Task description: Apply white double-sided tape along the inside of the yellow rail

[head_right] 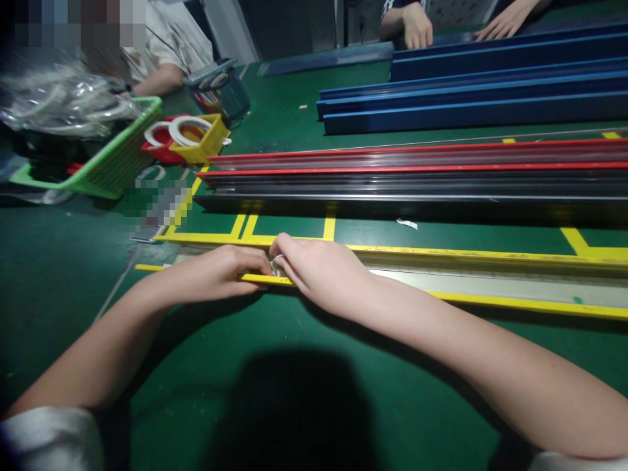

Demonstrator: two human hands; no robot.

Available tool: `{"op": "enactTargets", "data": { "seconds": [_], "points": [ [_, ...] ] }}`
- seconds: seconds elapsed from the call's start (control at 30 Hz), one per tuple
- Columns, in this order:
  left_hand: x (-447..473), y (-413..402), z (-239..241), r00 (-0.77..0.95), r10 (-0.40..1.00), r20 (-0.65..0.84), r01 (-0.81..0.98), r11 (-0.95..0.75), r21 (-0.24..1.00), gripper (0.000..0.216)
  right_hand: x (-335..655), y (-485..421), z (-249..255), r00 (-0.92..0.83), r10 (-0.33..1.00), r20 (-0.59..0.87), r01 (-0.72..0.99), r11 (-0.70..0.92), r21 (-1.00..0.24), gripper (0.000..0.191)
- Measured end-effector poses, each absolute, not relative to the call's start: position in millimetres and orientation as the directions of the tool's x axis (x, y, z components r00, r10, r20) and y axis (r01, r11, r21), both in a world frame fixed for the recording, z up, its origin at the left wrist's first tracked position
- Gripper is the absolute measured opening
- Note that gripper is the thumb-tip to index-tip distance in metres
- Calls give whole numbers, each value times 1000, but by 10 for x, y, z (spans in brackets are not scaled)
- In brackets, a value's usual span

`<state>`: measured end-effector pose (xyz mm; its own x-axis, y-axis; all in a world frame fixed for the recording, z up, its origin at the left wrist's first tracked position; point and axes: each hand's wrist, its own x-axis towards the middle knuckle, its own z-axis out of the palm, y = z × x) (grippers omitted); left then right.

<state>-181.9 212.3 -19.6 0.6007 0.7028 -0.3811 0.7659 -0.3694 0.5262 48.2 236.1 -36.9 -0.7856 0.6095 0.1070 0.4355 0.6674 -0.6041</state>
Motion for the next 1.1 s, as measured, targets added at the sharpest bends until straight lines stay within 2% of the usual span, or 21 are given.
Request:
{"op": "enactTargets", "data": {
  "seconds": [0.47,1.1],
  "points": [
    [-1827,2106,-211,628,692,-356,734,-373,568,21,477,2342,-371,-764,635,120,478,681,-555,25],
    [-1863,2103,-225,677,654,-339,691,-406,598,25,480,2350,-374,-750,648,133,470,663,-583,19]
  ]
}}
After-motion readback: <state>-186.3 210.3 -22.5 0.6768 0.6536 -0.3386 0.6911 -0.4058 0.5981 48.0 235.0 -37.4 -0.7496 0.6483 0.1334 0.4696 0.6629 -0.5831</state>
